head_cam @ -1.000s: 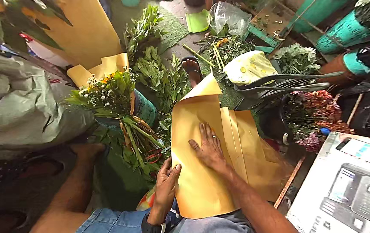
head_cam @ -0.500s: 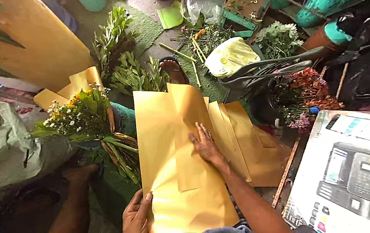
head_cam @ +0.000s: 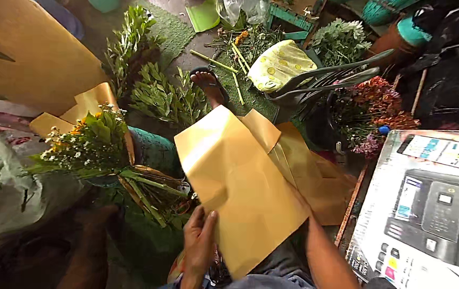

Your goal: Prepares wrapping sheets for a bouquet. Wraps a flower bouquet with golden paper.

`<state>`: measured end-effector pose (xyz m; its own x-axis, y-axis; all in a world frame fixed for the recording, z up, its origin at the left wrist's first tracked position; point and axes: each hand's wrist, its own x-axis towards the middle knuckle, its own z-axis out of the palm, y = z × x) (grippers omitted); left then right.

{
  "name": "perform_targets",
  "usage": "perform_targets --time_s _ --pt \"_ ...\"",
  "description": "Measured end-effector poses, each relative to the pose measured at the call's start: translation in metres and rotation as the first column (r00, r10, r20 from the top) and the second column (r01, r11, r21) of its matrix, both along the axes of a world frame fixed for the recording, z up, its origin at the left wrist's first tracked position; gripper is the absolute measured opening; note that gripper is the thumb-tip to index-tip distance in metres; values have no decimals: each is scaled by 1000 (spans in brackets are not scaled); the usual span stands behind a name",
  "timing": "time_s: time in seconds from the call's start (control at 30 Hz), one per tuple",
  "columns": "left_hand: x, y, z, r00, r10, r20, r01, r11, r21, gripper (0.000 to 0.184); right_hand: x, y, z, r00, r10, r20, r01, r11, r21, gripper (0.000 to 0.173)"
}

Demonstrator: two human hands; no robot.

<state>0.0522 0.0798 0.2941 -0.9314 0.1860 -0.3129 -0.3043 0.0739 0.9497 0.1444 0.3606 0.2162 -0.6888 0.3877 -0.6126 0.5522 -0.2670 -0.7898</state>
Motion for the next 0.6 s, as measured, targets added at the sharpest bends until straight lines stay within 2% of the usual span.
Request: perform_targets --time_s 0.07,0.1,0.13,0.17,0.2,0.23,0.27,0.33,0.4,0.47,0.5,0.53,0.6 --pt "-4 39 1 962 -263 -78 256 962 -89 25 3 38 -32 985 7 171 -52 964 261 36" --pt "-6 58 3 892 -446 -70 426 883 -198 28 5 64 -52 957 -18 288 -92 927 365 30" --pt "-8 77 8 788 -615 -16 582 753 -307 35 9 90 -62 928 -63 368 -103 904 415 33" --pt "-9 93 14 678 -734 29 689 621 -373 43 13 111 -58 908 -122 401 -79 890 450 39" --pt "-9 104 18 592 -805 21 743 536 -400 50 15 127 -41 894 -188 406 -47 863 503 44" --pt "-8 107 20 560 -828 -44 743 524 -416 52 16 140 -18 887 -242 394 -32 818 574 48" --pt "-7 103 21 577 -805 -139 706 577 -410 49 12 150 8 893 -275 357 -24 762 647 50" --pt "-9 78 19 676 -688 -264 597 721 -352 38 -9 155 47 933 -284 223 21 658 752 54" --pt "-16 40 12 806 -545 -231 465 824 -325 33 -44 139 63 976 -133 173 -54 623 780 56" --pt "-27 1 -9 923 -379 -68 332 873 -357 32 -86 111 54 979 87 182 -195 634 748 50" --pt "-33 -18 -25 952 -302 54 299 873 -384 33 -105 93 43 976 156 154 -218 645 732 45" --pt "-41 -36 -44 953 -238 188 297 863 -409 35 -123 72 35 977 188 102 -202 653 730 40" --pt "-54 -63 -94 881 -152 449 369 814 -448 42 -154 23 34 977 215 9 -150 649 746 36"
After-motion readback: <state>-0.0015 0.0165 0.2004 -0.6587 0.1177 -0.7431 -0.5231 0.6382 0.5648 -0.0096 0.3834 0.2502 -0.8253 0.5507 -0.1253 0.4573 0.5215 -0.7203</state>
